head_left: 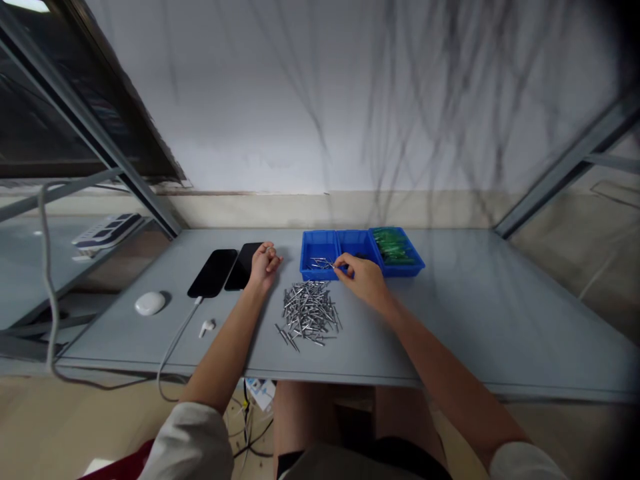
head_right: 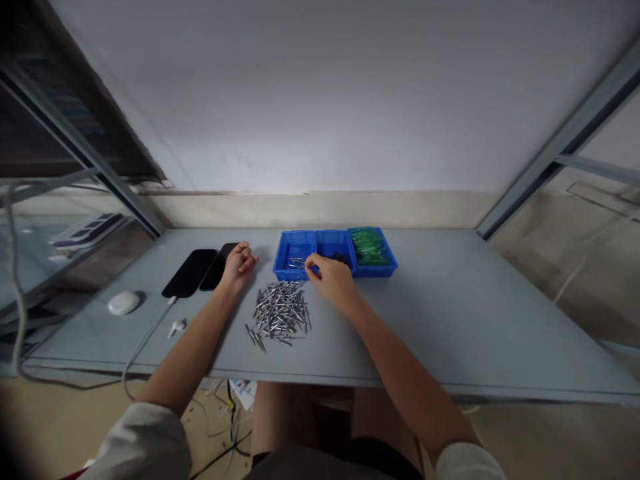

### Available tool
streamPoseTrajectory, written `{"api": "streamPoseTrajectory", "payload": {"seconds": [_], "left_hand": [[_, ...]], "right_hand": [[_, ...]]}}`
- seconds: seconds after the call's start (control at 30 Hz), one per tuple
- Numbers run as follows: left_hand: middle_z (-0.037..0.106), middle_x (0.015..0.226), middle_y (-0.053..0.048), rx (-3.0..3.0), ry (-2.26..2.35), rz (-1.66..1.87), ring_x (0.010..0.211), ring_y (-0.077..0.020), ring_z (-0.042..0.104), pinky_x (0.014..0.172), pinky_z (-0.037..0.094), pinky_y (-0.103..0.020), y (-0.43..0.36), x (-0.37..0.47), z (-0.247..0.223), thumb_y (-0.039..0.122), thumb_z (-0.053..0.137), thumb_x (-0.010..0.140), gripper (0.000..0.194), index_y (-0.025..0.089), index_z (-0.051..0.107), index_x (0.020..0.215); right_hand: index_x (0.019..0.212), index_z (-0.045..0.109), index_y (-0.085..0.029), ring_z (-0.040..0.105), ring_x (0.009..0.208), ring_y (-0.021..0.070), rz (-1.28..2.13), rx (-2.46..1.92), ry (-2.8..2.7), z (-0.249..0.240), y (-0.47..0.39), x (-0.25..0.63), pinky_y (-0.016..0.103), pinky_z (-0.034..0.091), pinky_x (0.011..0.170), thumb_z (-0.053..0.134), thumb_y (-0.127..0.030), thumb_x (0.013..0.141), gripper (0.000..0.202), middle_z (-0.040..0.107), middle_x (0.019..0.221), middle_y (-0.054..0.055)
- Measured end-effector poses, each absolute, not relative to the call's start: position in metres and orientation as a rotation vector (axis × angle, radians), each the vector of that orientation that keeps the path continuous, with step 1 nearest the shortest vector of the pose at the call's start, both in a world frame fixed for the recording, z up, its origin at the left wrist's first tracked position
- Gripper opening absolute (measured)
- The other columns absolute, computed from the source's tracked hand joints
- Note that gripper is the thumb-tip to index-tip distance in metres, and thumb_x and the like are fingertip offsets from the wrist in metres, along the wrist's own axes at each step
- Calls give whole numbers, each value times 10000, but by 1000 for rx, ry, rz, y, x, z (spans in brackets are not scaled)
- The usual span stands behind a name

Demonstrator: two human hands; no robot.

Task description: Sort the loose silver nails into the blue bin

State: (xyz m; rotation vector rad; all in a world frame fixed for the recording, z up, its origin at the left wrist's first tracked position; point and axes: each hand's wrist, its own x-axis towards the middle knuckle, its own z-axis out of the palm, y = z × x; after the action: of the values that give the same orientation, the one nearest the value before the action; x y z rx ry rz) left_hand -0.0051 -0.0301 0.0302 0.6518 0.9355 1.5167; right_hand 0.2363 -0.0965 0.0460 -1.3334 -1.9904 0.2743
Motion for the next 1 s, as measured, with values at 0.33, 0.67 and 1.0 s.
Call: {"api": "streamPoseTrajectory", "payload": {"seconds": [0.33, 0.67, 1.0], "left_hand": [[389, 511, 151, 653, 947, 1517, 255, 26, 197, 578, 475, -157, -28, -5, 29, -34, 442, 616, 290, 188, 469, 802], [402, 515, 154, 663, 936, 1516, 259, 29, 208, 592, 480, -156, -29, -6, 28, -35, 460, 612, 296, 186, 467, 809], [406, 510, 158, 675, 930, 1511, 262, 26, 204, 593, 472, -165, -30, -6, 29, -20, 479, 627, 270, 185, 468, 802]], "right_hand": [[986, 652, -229, 577, 630, 124, 319, -1243, -2094, 46, -96, 239, 250, 410, 649, 546, -199, 848, 176, 699, 954, 14], [867, 685, -205, 545, 580, 112, 823, -1139, -2347, 55, -101, 240, 242, 376, 590, 655, -207, 743, 127, 699, 803, 3], [894, 668, -207, 569, 621, 132, 1033, -1167, -2583, 52, -99, 247, 240, 333, 549, 736, -335, 679, 259, 677, 731, -17]]}}
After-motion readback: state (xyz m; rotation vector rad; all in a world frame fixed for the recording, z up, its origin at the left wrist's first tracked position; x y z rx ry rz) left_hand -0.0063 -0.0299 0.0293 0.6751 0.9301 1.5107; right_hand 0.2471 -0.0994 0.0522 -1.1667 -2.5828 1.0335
